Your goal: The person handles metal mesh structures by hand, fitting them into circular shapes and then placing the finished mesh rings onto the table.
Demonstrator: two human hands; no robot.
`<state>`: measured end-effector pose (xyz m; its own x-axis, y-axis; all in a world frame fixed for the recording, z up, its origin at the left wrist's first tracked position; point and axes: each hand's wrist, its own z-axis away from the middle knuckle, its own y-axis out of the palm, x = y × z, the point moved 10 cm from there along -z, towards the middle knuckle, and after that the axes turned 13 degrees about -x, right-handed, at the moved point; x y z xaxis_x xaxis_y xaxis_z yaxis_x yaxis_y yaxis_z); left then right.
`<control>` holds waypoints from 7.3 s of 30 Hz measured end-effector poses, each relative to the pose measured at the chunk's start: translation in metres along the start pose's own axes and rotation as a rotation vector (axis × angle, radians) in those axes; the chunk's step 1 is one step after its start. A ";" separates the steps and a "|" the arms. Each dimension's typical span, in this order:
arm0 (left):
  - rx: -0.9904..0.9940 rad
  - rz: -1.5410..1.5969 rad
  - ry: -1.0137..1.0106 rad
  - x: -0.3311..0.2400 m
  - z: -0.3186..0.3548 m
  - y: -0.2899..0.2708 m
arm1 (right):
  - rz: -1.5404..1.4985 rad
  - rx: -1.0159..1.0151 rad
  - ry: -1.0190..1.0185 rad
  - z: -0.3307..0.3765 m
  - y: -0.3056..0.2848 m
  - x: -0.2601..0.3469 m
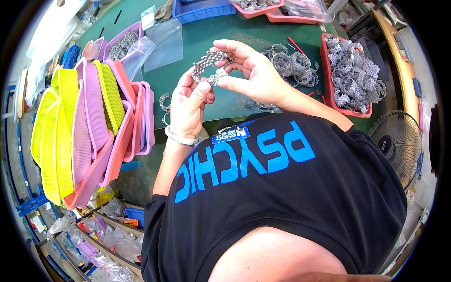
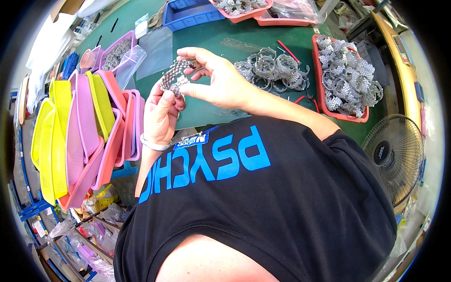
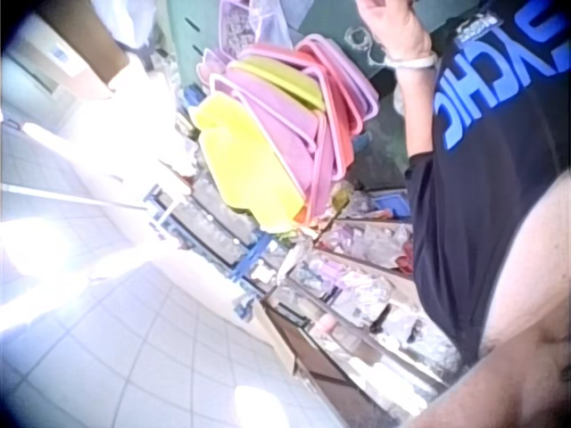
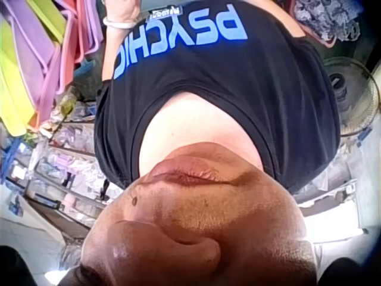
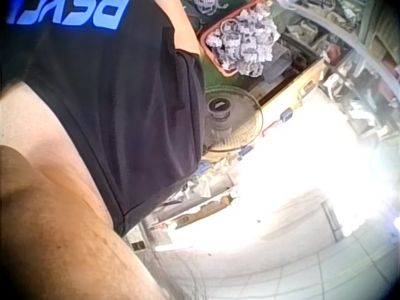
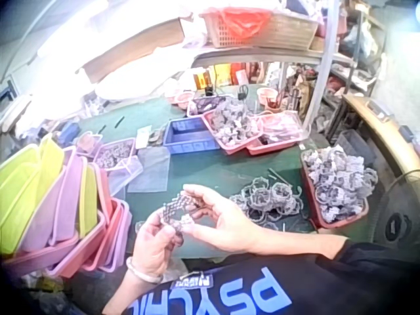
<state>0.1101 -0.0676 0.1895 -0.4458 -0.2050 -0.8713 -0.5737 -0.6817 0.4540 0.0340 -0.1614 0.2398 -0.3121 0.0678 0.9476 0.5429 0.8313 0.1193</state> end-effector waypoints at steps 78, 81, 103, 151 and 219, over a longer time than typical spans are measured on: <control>-0.116 -0.918 1.156 -0.051 0.032 0.046 | -0.259 -0.013 0.418 -0.002 -0.008 -0.032; -0.107 -0.773 0.916 -0.042 0.016 0.029 | -0.396 0.004 0.410 -0.003 -0.007 -0.037; 0.072 -0.164 0.294 -0.022 0.003 0.037 | -0.276 0.155 -0.020 -0.003 0.005 -0.004; -0.003 -0.344 0.308 -0.025 0.003 0.026 | -0.331 0.098 0.101 0.000 0.000 -0.015; -0.042 0.485 -0.283 0.007 -0.007 0.014 | -0.210 0.032 0.105 -0.020 -0.008 -0.017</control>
<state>0.1035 -0.0832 0.1881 -0.8222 -0.3095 -0.4777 -0.2314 -0.5849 0.7774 0.0500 -0.1802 0.2288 -0.3320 -0.1650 0.9287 0.4486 0.8385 0.3093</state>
